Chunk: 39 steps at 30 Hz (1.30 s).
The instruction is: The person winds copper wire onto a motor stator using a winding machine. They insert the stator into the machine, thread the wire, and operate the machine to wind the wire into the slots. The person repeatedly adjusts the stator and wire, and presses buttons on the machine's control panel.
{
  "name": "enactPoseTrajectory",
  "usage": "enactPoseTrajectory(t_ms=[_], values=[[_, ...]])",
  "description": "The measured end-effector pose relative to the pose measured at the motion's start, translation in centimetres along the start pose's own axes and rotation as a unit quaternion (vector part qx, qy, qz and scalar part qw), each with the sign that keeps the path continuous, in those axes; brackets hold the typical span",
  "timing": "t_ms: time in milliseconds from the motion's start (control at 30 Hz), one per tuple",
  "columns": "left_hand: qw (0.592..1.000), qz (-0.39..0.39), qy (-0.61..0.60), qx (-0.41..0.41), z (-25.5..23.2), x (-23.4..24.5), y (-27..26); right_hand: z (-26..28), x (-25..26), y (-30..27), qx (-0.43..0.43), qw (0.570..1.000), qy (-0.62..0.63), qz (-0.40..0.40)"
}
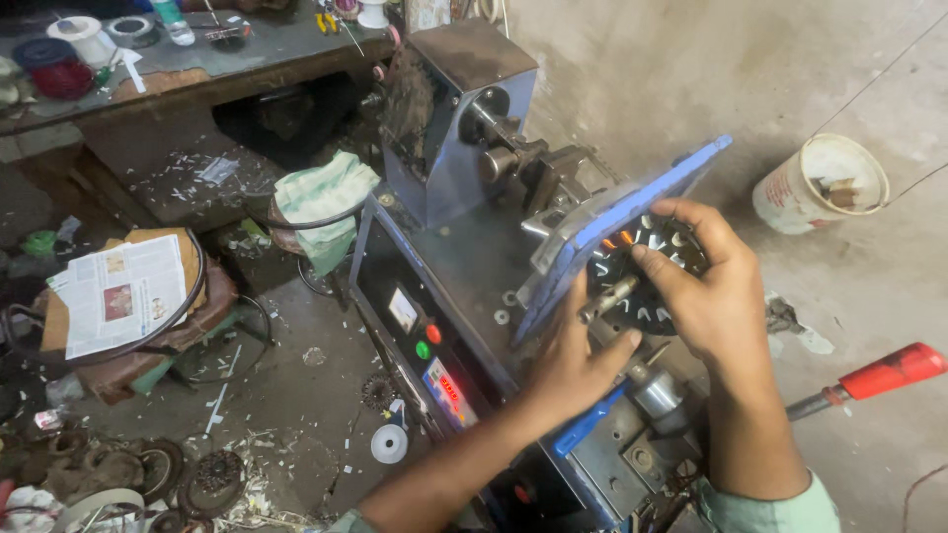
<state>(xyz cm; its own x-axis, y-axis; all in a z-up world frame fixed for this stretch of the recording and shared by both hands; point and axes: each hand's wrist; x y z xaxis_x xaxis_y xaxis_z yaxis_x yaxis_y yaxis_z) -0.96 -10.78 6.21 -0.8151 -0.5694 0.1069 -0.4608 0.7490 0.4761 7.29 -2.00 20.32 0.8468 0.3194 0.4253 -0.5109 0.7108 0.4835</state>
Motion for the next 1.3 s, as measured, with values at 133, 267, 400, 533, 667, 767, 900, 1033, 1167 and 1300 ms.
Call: enactPoseTrajectory(t_ms=[133, 267, 400, 533, 667, 767, 900, 1033, 1167, 1300], values=[[0.999, 0.02, -0.02, 0.021, -0.8, 0.1, 1.4, 0.2, 0.1, 0.1, 0.017, 1.0, -0.014, 0.007], [0.998, 0.018, -0.058, 0.023, -2.6, 1.1, 1.4, -0.1, 0.7, 0.1, 0.001, 1.0, 0.006, 0.028], [0.991, 0.039, -0.111, 0.061, -3.1, 1.4, 1.1, -2.0, 2.5, -1.4, -0.032, 0.998, 0.043, 0.019], [0.998, 0.023, 0.022, -0.057, -2.0, 1.8, 0.6, -6.2, 3.2, -3.9, -0.045, 0.98, 0.192, -0.008], [0.991, 0.014, 0.016, -0.129, -0.6, 2.1, 0.9, -10.4, 2.8, -6.2, 0.051, 0.965, 0.257, 0.015], [0.993, 0.004, 0.016, -0.119, -0.1, 1.8, 1.0, -12.1, 2.7, -6.8, 0.084, 0.949, 0.302, 0.042], [0.991, -0.031, 0.005, -0.127, 0.0, 1.0, 1.0, -12.4, 3.0, -6.9, 0.098, 0.973, 0.206, 0.043], [0.996, -0.01, -0.035, -0.075, 0.4, 0.8, 1.1, -12.5, 2.9, -6.8, 0.086, 0.981, 0.171, 0.018], [0.989, -0.018, -0.093, -0.114, 1.0, 0.5, 1.8, -12.8, 3.0, -6.9, 0.099, 0.984, 0.15, 0.015], [0.986, 0.005, -0.134, -0.096, 1.9, -0.2, 3.4, -13.0, 3.1, -7.0, 0.087, 0.985, 0.151, 0.012]])
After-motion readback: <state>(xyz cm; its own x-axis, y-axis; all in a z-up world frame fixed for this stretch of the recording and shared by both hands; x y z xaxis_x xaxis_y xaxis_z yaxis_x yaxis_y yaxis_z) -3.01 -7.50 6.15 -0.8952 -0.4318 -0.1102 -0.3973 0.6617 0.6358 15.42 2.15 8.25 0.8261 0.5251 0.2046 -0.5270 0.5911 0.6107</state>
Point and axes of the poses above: each hand's wrist, its own y-axis towards the middle knuckle, its own x-axis out of the back of the hand, z = x × y, and after that the axes turned 8 degrees about y, right-handed
